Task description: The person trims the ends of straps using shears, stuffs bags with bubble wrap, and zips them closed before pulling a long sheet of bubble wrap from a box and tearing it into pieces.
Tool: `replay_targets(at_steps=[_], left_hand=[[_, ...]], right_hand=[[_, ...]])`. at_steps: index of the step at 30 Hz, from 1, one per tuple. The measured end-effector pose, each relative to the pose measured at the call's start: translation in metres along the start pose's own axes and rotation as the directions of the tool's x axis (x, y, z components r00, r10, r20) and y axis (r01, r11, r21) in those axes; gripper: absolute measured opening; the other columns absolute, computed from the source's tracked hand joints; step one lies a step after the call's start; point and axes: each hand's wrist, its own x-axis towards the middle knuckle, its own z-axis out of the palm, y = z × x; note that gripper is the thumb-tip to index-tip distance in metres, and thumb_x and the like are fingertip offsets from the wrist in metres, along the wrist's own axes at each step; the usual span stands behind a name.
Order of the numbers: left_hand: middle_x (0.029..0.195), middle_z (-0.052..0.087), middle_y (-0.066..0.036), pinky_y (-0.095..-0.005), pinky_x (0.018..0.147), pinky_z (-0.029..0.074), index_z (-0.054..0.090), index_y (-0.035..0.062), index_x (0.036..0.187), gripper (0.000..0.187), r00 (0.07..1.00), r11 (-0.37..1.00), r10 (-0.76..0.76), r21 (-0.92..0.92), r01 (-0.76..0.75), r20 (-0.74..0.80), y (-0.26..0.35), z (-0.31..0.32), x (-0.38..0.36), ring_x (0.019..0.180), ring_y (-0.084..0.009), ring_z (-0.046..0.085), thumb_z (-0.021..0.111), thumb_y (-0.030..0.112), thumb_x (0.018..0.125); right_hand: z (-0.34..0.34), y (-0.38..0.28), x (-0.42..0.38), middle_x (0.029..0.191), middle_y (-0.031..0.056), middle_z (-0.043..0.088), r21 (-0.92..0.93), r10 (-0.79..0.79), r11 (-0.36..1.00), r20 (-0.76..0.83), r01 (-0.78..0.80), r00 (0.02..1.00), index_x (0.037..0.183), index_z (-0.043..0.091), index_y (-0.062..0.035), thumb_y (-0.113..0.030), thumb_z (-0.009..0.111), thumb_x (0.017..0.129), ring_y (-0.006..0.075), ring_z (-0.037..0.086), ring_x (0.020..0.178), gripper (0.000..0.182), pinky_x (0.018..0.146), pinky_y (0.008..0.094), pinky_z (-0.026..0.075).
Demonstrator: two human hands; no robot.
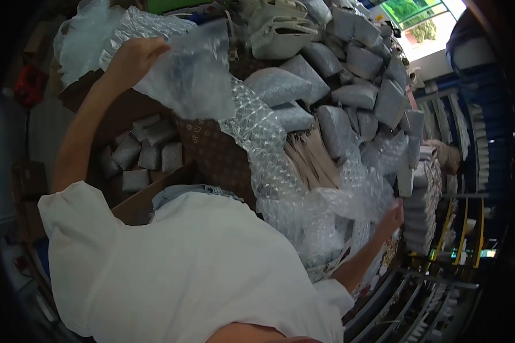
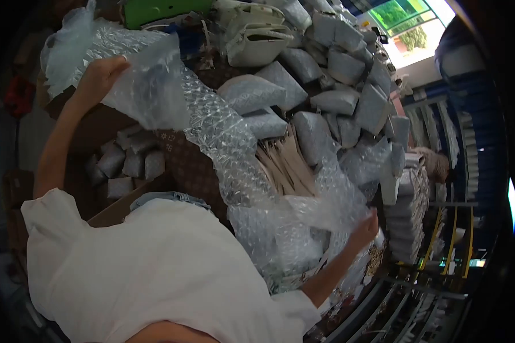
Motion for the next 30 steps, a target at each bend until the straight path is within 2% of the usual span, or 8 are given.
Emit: replay_targets(at_steps=[5, 10, 14, 19, 23, 25, 28, 30], left_hand=[[0.057, 0.051, -0.006, -0.0354, 0.049, 0.045, 0.05, 0.0068, 0.069, 0.02, 0.91, 0.919, 0.395, -0.056, -0.391, 0.124, 0.112, 0.075, 0.029, 0.056, -0.0242, 0.056, 0.056, 0.022, 0.081], [0.066, 0.056, -0.004, -0.0314, 0.051, 0.046, 0.054, 0.0089, 0.079, 0.017, 0.791, 0.792, 0.605, -0.174, -0.586, 0.091, 0.182, 0.114, 0.056, 0.063, -0.0217, 0.06, 0.061, 0.024, 0.074], [0.077, 0.059, -0.007, -0.035, 0.064, 0.047, 0.056, 0.0068, 0.081, 0.03, 0.91, 0.924, 0.346, 0.084, -0.373, 0.227, 0.128, 0.096, 0.06, 0.074, -0.0217, 0.061, 0.073, 0.021, 0.061], [0.078, 0.06, -0.009, -0.0341, 0.068, 0.048, 0.054, 0.0023, 0.079, 0.016, 0.941, 0.987, 0.16, -0.053, -0.151, 0.3, 0.016, 0.101, 0.037, 0.077, -0.0245, 0.06, 0.065, 0.01, 0.072], [0.07, 0.058, -0.01, -0.031, 0.055, 0.048, 0.052, -0.0006, 0.076, 0.008, 0.934, 0.86, 0.102, -0.502, 0.091, 0.343, 0.035, 0.085, 0.055, 0.062, -0.0198, 0.06, 0.052, 0.006, 0.081], [0.069, 0.058, -0.011, -0.0306, 0.052, 0.048, 0.052, -0.0014, 0.075, 0.012, 0.839, 0.779, -0.036, -0.51, 0.364, 0.543, 0.055, 0.07, 0.07, 0.058, -0.0183, 0.059, 0.048, 0.006, 0.084], [0.063, 0.056, -0.01, -0.0287, 0.046, 0.048, 0.05, -0.0028, 0.074, 0.018, 0.769, 0.865, 0.055, -0.415, 0.281, 0.636, 0.073, 0.065, 0.086, 0.05, -0.0163, 0.057, 0.043, 0.008, 0.086], [0.06, 0.056, -0.01, -0.0282, 0.046, 0.048, 0.05, -0.0034, 0.074, 0.018, 0.745, 0.86, 0.118, -0.443, 0.253, 0.656, 0.088, 0.064, 0.089, 0.05, -0.0171, 0.059, 0.043, 0.008, 0.086]], right_hand=[[0.064, -0.223, -0.082, 0.064, 0.0066, 0.055, -0.104, -0.243, 0.9, 0.688, 0.424, 0.684, 0.111, 0.055, 0.0026, -0.016, 0.057, 0.082, 0.0138, 0.05, 0.055, 0.034, 0.052, 0.0309, 0.042], [0.115, -0.213, -0.1, 0.054, 0.0096, 0.039, 0.204, -0.618, 0.699, 0.655, 0.685, 0.436, 0.088, 0.06, 0.0015, -0.012, 0.067, 0.073, 0.0164, 0.036, 0.044, 0.022, 0.044, 0.0266, 0.031], [0.016, -0.171, -0.056, 0.061, -0.0029, 0.051, 0.035, 0.008, 0.999, 0.617, -0.037, 0.787, 0.075, 0.059, 0.0006, -0.005, 0.066, 0.074, 0.0085, 0.045, 0.054, 0.009, 0.051, 0.0237, 0.037], [-0.085, -0.105, 0.001, 0.072, -0.0019, 0.054, -0.104, 0.259, 0.964, 0.139, -0.246, 0.956, 0.078, 0.061, 0.0004, -0.021, 0.069, 0.074, 0.0079, 0.046, 0.066, 0.024, 0.063, 0.0251, 0.039], [-0.074, -0.091, 0.04, 0.067, 0.0023, 0.056, -0.444, 0.33, 0.893, 0.537, -0.072, 0.776, 0.083, 0.063, 0.0, -0.034, 0.065, 0.076, 0.0105, 0.049, 0.062, 0.034, 0.058, 0.027, 0.038], [-0.05, -0.075, 0.045, 0.062, 0.0062, 0.053, -0.761, -0.118, 0.428, 0.489, 0.488, 0.864, 0.098, 0.062, 0.0011, -0.036, 0.064, 0.076, 0.0115, 0.048, 0.06, 0.044, 0.058, 0.0286, 0.039], [-0.018, -0.125, 0.034, 0.065, 0.011, 0.054, -0.832, -0.391, 0.374, 0.26, 0.41, 0.883, 0.104, 0.06, 0.0001, -0.037, 0.068, 0.072, 0.0194, 0.049, 0.058, 0.05, 0.062, 0.0338, 0.041], [0.009, -0.212, 0.006, 0.068, 0.0074, 0.054, -0.651, -0.1, 0.705, 0.302, 0.282, 0.948, 0.106, 0.06, -0.0021, -0.033, 0.072, 0.07, 0.0151, 0.047, 0.059, 0.05, 0.058, 0.0304, 0.041]])
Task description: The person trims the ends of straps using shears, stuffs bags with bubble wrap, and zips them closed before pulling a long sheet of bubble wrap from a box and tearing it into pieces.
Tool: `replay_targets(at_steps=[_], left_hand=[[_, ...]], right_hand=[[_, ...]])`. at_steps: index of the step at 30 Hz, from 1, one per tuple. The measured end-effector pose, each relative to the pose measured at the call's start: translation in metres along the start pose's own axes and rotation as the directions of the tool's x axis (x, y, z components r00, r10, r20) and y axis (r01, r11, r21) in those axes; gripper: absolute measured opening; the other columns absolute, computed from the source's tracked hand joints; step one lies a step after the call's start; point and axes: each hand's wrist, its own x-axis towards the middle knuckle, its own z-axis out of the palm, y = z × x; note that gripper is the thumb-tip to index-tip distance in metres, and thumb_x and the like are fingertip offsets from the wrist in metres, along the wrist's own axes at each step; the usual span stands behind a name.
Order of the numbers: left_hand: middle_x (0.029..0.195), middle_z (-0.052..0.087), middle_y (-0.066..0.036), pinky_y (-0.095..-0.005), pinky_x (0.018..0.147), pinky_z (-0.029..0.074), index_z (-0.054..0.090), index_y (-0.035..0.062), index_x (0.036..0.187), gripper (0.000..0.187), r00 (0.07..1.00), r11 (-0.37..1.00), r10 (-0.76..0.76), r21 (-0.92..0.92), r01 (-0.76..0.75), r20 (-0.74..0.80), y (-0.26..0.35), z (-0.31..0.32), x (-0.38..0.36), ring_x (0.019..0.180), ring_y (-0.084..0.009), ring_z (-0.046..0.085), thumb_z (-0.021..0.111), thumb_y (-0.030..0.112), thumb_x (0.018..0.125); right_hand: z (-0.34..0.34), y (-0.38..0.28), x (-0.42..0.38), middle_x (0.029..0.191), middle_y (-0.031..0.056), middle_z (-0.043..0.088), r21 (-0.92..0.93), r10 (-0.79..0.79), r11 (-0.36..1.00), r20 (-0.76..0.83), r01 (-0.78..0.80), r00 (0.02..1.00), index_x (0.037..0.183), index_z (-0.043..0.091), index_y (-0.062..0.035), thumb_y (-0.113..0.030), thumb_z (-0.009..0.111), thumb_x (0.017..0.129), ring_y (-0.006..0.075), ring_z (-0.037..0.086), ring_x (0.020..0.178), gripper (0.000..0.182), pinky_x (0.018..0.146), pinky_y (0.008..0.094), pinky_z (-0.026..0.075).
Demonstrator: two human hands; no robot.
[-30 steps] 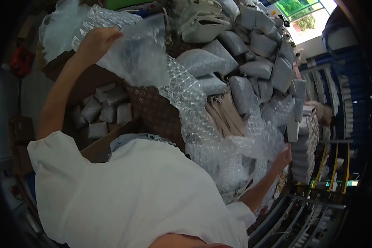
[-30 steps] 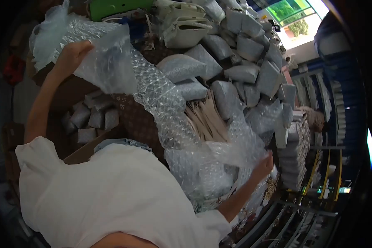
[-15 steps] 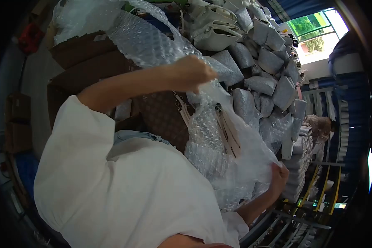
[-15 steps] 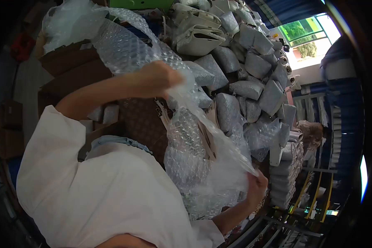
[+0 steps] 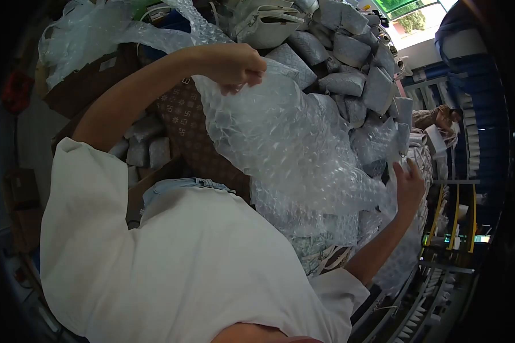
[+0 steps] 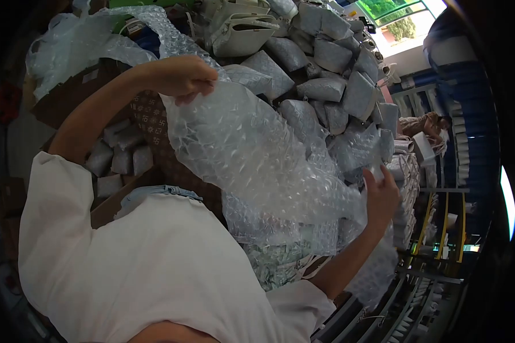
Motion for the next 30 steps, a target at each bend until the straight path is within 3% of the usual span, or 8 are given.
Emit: replay_targets(at_steps=[2, 6, 8, 10, 12, 15, 22, 30], left_hand=[[0.058, 0.056, -0.01, -0.0279, 0.045, 0.047, 0.049, -0.0028, 0.074, 0.016, 1.0, 1.0, -0.008, 0.01, 0.008, 0.012, 0.007, 0.005, 0.005, 0.047, -0.0166, 0.058, 0.044, 0.007, 0.085], [0.056, 0.056, -0.009, -0.0278, 0.045, 0.046, 0.049, -0.0016, 0.073, 0.014, 0.995, 0.998, 0.034, 0.045, -0.038, 0.094, 0.026, 0.016, 0.014, 0.047, -0.0167, 0.058, 0.045, 0.006, 0.084], [0.055, 0.056, -0.009, -0.0286, 0.044, 0.045, 0.049, -0.0014, 0.073, 0.014, 0.992, 0.997, 0.082, 0.002, -0.083, 0.098, 0.033, 0.025, 0.015, 0.046, -0.0168, 0.057, 0.046, 0.007, 0.084], [0.055, 0.055, -0.009, -0.0294, 0.043, 0.044, 0.049, -0.0012, 0.073, 0.015, 0.988, 0.991, 0.131, -0.044, -0.128, 0.086, 0.026, 0.029, 0.016, 0.046, -0.0169, 0.057, 0.047, 0.007, 0.084], [0.052, 0.052, -0.009, -0.0315, 0.042, 0.04, 0.048, -0.0012, 0.071, 0.017, 0.821, 0.713, 0.567, 0.543, -0.444, -0.073, 0.002, 0.025, 0.01, 0.045, -0.0164, 0.055, 0.05, 0.008, 0.084], [0.051, 0.049, -0.01, -0.0343, 0.043, 0.039, 0.045, -0.0005, 0.068, 0.019, 0.974, 0.995, -0.017, 0.093, 0.039, -0.225, -0.01, -0.004, -0.032, 0.046, -0.0186, 0.054, 0.054, 0.008, 0.082], [0.055, 0.051, -0.012, -0.0346, 0.049, 0.041, 0.046, 0.0035, 0.072, 0.014, 0.826, 0.754, 0.553, 0.488, -0.441, -0.109, 0.001, 0.033, 0.003, 0.054, -0.0268, 0.055, 0.059, 0.005, 0.076], [0.054, 0.053, -0.009, -0.0358, 0.046, 0.042, 0.044, 0.0046, 0.071, 0.02, 0.823, 0.724, 0.556, 0.554, -0.411, -0.117, -0.001, 0.046, -0.007, 0.051, -0.0275, 0.055, 0.062, 0.012, 0.075]], right_hand=[[-0.003, -0.042, -0.011, 0.074, 0.0045, 0.053, 0.464, -0.351, 0.826, -0.024, 0.321, 0.936, 0.108, 0.059, -0.0029, -0.023, 0.075, 0.066, 0.0116, 0.045, 0.061, 0.049, 0.055, 0.0258, 0.039], [-0.001, -0.139, -0.023, 0.089, 0.0041, 0.057, 0.627, -0.657, 0.603, 0.039, 0.493, 0.753, 0.111, 0.058, -0.0049, -0.018, 0.076, 0.063, 0.0116, 0.045, 0.062, 0.052, 0.052, 0.0261, 0.038], [0.037, -0.173, -0.025, 0.083, 0.0081, 0.06, 0.635, -0.689, 0.445, -0.208, 0.632, 0.695, 0.096, 0.063, -0.003, -0.019, 0.073, 0.068, 0.0174, 0.048, 0.056, 0.033, 0.049, 0.0293, 0.038], [0.062, -0.173, -0.019, 0.076, 0.0098, 0.059, 0.629, -0.741, 0.509, -0.028, 0.588, 0.671, 0.085, 0.061, -0.0011, -0.018, 0.07, 0.071, 0.0203, 0.049, 0.054, 0.023, 0.048, 0.0304, 0.037], [0.077, -0.169, -0.015, 0.062, 0.0112, 0.055, 0.577, -0.768, 0.554, 0.077, 0.6, 0.635, 0.067, 0.055, 0.0015, -0.015, 0.064, 0.077, 0.0216, 0.048, 0.05, 0.021, 0.047, 0.0313, 0.037], [0.093, -0.109, -0.009, 0.054, 0.0087, 0.049, 0.662, -0.648, 0.609, 0.099, 0.436, 0.755, 0.063, 0.052, 0.0023, -0.011, 0.061, 0.079, 0.0151, 0.047, 0.05, 0.022, 0.046, 0.0289, 0.036], [0.044, -0.174, -0.033, 0.065, 0.0093, 0.056, 0.732, -0.665, 0.475, -0.064, 0.488, 0.744, 0.082, 0.06, 0.0016, -0.015, 0.065, 0.076, 0.0129, 0.047, 0.053, 0.019, 0.05, 0.0255, 0.038], [0.1, -0.154, -0.042, 0.057, 0.0121, 0.047, 0.712, -0.809, 0.456, 0.081, 0.534, 0.583, 0.067, 0.05, 0.0002, -0.012, 0.061, 0.078, 0.0274, 0.046, 0.047, 0.02, 0.045, 0.0339, 0.035]])
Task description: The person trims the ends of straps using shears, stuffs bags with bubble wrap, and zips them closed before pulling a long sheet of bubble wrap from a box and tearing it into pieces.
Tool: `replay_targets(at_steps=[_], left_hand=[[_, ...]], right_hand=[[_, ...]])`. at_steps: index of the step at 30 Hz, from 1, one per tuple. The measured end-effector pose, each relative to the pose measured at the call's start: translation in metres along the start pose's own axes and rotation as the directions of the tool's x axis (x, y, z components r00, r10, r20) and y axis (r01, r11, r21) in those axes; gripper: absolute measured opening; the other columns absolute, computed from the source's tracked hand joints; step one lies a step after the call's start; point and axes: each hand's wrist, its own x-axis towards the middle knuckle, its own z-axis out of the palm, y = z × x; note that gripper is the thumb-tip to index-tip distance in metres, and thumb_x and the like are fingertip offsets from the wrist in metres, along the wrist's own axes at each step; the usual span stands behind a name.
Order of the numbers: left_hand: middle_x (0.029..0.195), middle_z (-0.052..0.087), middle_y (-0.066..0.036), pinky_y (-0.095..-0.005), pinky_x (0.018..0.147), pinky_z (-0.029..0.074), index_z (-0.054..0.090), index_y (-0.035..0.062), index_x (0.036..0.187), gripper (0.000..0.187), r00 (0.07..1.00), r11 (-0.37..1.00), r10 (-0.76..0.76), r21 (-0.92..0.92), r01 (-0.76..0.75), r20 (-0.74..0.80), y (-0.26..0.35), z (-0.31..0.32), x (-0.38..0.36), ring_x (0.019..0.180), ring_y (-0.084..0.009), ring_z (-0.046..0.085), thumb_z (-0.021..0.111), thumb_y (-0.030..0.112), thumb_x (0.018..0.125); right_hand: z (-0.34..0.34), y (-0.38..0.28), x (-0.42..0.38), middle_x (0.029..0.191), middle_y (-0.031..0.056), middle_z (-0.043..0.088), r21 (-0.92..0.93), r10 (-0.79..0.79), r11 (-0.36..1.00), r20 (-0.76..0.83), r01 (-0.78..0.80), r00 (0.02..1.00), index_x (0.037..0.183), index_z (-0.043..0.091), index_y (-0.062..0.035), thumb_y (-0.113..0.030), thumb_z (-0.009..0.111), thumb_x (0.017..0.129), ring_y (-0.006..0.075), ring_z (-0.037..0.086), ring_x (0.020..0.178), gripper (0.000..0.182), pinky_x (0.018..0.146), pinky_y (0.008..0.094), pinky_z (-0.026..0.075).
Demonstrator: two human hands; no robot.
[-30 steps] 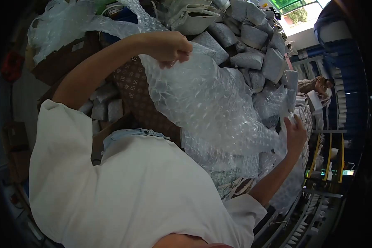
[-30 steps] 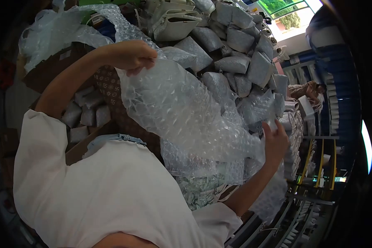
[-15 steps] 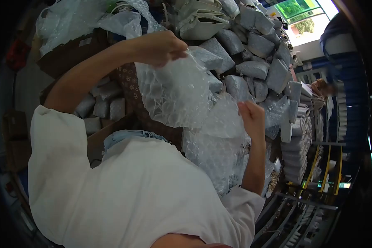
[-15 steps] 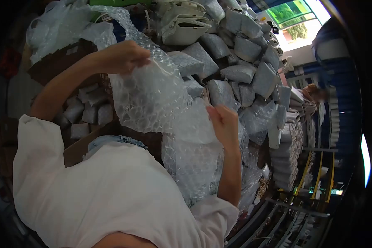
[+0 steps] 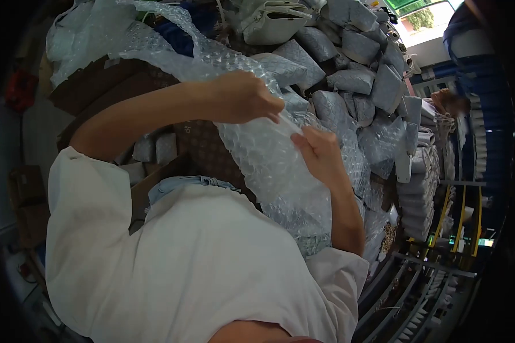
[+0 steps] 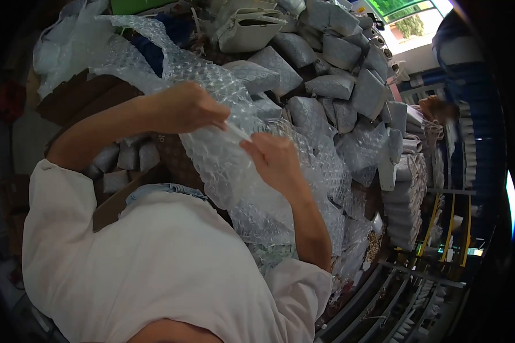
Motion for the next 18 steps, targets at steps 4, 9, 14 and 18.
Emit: replay_targets(at_steps=[4, 9, 14, 18], left_hand=[[0.055, 0.054, -0.008, -0.0342, 0.045, 0.043, 0.044, 0.0052, 0.07, 0.021, 1.0, 0.991, 0.011, -0.136, -0.007, 0.028, 0.026, 0.005, -0.007, 0.05, -0.0251, 0.056, 0.062, 0.015, 0.075], [0.056, 0.055, -0.007, -0.033, 0.045, 0.044, 0.045, 0.0056, 0.07, 0.018, 0.997, 0.983, 0.072, -0.169, -0.072, -0.007, 0.04, 0.013, 0.002, 0.051, -0.0243, 0.057, 0.06, 0.015, 0.077], [0.054, 0.05, -0.008, -0.029, 0.045, 0.044, 0.053, 0.0059, 0.078, 0.01, 0.845, 0.874, -0.463, -0.298, 0.384, -0.269, -0.025, -0.038, -0.049, 0.049, -0.015, 0.057, 0.049, 0.011, 0.085], [0.058, 0.054, -0.008, -0.0301, 0.046, 0.045, 0.053, 0.0069, 0.084, 0.009, 0.872, 0.87, -0.361, 0.219, 0.443, -0.33, -0.054, -0.078, -0.083, 0.051, -0.0176, 0.058, 0.049, 0.014, 0.086]], right_hand=[[-0.004, -0.009, -0.024, 0.054, 0.0105, 0.044, 0.012, -0.09, 0.996, -0.043, 0.09, 0.995, 0.062, 0.047, -0.0006, -0.009, 0.059, 0.08, 0.0262, 0.046, 0.045, 0.023, 0.043, 0.0342, 0.033], [-0.012, -0.01, -0.046, 0.054, 0.0102, 0.043, -0.018, -0.095, 0.995, -0.062, 0.094, 0.994, 0.062, 0.048, -0.0017, -0.008, 0.059, 0.078, 0.0253, 0.045, 0.045, 0.021, 0.042, 0.0325, 0.032], [-0.068, 0.092, -0.173, 0.06, 0.0033, 0.046, 0.443, 0.523, 0.853, -0.716, -0.278, 0.463, 0.067, 0.044, -0.0054, -0.016, 0.047, 0.087, 0.0148, 0.042, 0.052, 0.023, 0.049, 0.0282, 0.036], [-0.143, 0.091, -0.233, 0.062, 0.0004, 0.049, 0.137, 0.316, 0.915, -0.829, -0.379, 0.461, 0.114, 0.052, 0.0004, -0.026, 0.056, 0.083, 0.0057, 0.038, 0.05, 0.04, 0.047, 0.0197, 0.034]])
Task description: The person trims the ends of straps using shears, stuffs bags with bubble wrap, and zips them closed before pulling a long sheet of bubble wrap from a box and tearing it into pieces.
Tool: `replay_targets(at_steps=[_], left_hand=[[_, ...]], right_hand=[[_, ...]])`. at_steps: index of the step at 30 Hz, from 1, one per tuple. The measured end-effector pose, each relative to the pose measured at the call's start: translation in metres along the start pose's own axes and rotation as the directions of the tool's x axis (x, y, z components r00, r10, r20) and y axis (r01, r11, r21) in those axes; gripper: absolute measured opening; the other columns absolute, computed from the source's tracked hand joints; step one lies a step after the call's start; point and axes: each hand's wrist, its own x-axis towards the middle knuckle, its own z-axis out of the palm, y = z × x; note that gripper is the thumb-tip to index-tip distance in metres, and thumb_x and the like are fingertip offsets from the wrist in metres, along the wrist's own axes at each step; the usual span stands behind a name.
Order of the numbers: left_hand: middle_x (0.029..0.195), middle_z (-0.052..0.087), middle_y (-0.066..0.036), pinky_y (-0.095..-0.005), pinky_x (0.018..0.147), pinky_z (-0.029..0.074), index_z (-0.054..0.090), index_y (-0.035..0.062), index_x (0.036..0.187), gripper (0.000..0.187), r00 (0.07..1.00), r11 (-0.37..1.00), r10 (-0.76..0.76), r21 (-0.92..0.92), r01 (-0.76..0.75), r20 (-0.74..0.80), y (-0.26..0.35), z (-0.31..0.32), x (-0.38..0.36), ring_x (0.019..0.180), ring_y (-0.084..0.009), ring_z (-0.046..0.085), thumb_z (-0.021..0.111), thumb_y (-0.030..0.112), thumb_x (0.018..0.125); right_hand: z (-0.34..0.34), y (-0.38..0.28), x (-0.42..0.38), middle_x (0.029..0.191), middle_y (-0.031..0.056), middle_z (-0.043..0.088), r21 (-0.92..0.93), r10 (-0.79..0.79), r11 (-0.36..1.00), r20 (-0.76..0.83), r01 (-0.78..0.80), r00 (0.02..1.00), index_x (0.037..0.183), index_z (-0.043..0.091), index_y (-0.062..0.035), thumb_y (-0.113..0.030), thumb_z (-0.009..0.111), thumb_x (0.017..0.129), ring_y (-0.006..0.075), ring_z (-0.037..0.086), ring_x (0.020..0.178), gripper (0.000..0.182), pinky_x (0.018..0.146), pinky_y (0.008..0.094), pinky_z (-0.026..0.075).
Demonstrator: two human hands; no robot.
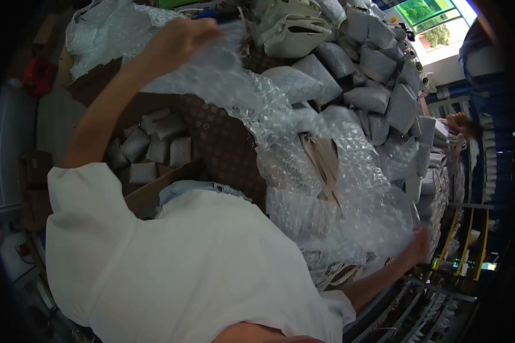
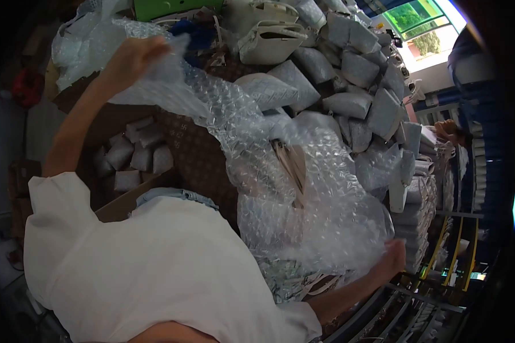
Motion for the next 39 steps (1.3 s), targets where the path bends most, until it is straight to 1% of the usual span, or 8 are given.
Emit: replay_targets(at_steps=[4, 9, 19, 24, 26, 27, 35, 39], left_hand=[[0.061, 0.055, -0.009, -0.0351, 0.045, 0.044, 0.054, 0.011, 0.08, 0.013, 0.939, 0.903, 0.344, -0.265, -0.338, -0.025, 0.12, 0.086, 0.038, 0.054, -0.026, 0.058, 0.053, 0.024, 0.083], [0.064, 0.057, -0.01, -0.0369, 0.055, 0.047, 0.054, 0.0056, 0.09, 0.04, 0.918, 0.879, 0.385, -0.343, -0.332, 0.096, 0.173, 0.085, 0.05, 0.062, -0.0274, 0.06, 0.066, 0.038, 0.07], [0.072, 0.062, -0.011, -0.0324, 0.064, 0.048, 0.06, 0.002, 0.096, 0.027, 0.925, 0.943, -0.018, -0.302, 0.143, 0.38, -0.02, 0.093, -0.02, 0.069, -0.0216, 0.061, 0.066, 0.011, 0.072], [0.064, 0.061, -0.006, -0.0253, 0.051, 0.048, 0.06, 0.0009, 0.088, 0.02, 0.677, 0.669, -0.101, -0.454, 0.588, 0.729, 0.032, 0.053, 0.017, 0.057, -0.0111, 0.06, 0.054, 0.02, 0.086], [0.061, 0.06, -0.005, -0.0253, 0.047, 0.048, 0.06, 0.0018, 0.083, 0.023, 0.614, 0.763, -0.152, -0.303, 0.571, 0.774, 0.043, 0.047, 0.029, 0.052, -0.0111, 0.059, 0.05, 0.022, 0.089], [0.061, 0.06, -0.005, -0.0253, 0.047, 0.048, 0.06, 0.0018, 0.083, 0.023, 0.614, 0.761, -0.154, -0.303, 0.573, 0.774, 0.048, 0.046, 0.033, 0.052, -0.0111, 0.059, 0.05, 0.022, 0.089], [0.062, 0.056, -0.008, -0.0326, 0.048, 0.044, 0.053, 0.0004, 0.073, 0.014, 0.714, 0.856, 0.257, -0.496, 0.144, 0.651, 0.102, 0.057, 0.05, 0.05, -0.0198, 0.056, 0.058, 0.011, 0.08], [0.061, 0.051, -0.009, -0.0367, 0.05, 0.041, 0.05, 0.0011, 0.072, 0.016, 0.838, 0.819, 0.481, -0.474, -0.323, 0.259, 0.089, 0.07, 0.037, 0.052, -0.0257, 0.054, 0.062, 0.011, 0.076]], right_hand=[[0.148, -0.167, -0.031, 0.053, 0.0031, 0.041, -0.178, 0.078, 0.981, 0.736, 0.081, 0.673, 0.114, 0.053, -0.0007, -0.022, 0.065, 0.074, 0.0069, 0.03, 0.05, 0.047, 0.046, 0.0246, 0.032], [0.187, -0.131, -0.04, 0.06, 0.0043, 0.051, 0.111, -0.043, 0.992, 0.767, -0.065, 0.64, 0.095, 0.062, -0.0001, -0.015, 0.066, 0.074, 0.005, 0.039, 0.052, 0.026, 0.047, 0.0242, 0.034], [-0.024, -0.042, 0.032, 0.071, -0.0014, 0.055, -0.193, 0.642, 0.754, 0.018, -0.628, 0.766, 0.089, 0.064, -0.0024, -0.034, 0.062, 0.079, 0.009, 0.046, 0.064, 0.034, 0.06, 0.0229, 0.038], [-0.047, 0.039, 0.055, 0.078, 0.0068, 0.057, -0.72, 0.35, 0.694, 0.355, 0.015, 0.867, 0.116, 0.052, 0.0, -0.043, 0.058, 0.079, 0.0117, 0.05, 0.067, 0.058, 0.062, 0.0257, 0.041], [-0.039, 0.045, 0.064, 0.073, 0.0046, 0.056, -0.865, -0.188, 0.381, 0.273, 0.326, 0.944, 0.118, 0.051, -0.0012, -0.041, 0.061, 0.078, 0.0083, 0.046, 0.059, 0.058, 0.055, 0.0235, 0.038], [-0.016, -0.001, 0.06, 0.069, 0.0024, 0.054, -0.797, 0.016, 0.551, 0.307, 0.248, 0.952, 0.122, 0.049, -0.0039, -0.04, 0.062, 0.078, 0.0069, 0.042, 0.057, 0.058, 0.052, 0.0227, 0.034], [0.202, -0.194, -0.014, 0.052, 0.0112, 0.049, 0.033, -0.163, 0.968, 0.836, 0.248, 0.525, 0.131, 0.038, -0.0113, -0.031, 0.071, 0.07, 0.0208, 0.045, 0.043, 0.071, 0.046, 0.0328, 0.037], [0.265, -0.163, -0.031, 0.061, 0.0133, 0.055, 0.086, -0.186, 0.952, 0.924, 0.294, 0.333, 0.086, 0.058, -0.0016, -0.022, 0.062, 0.078, 0.0293, 0.054, 0.054, 0.023, 0.049, 0.039, 0.04]])
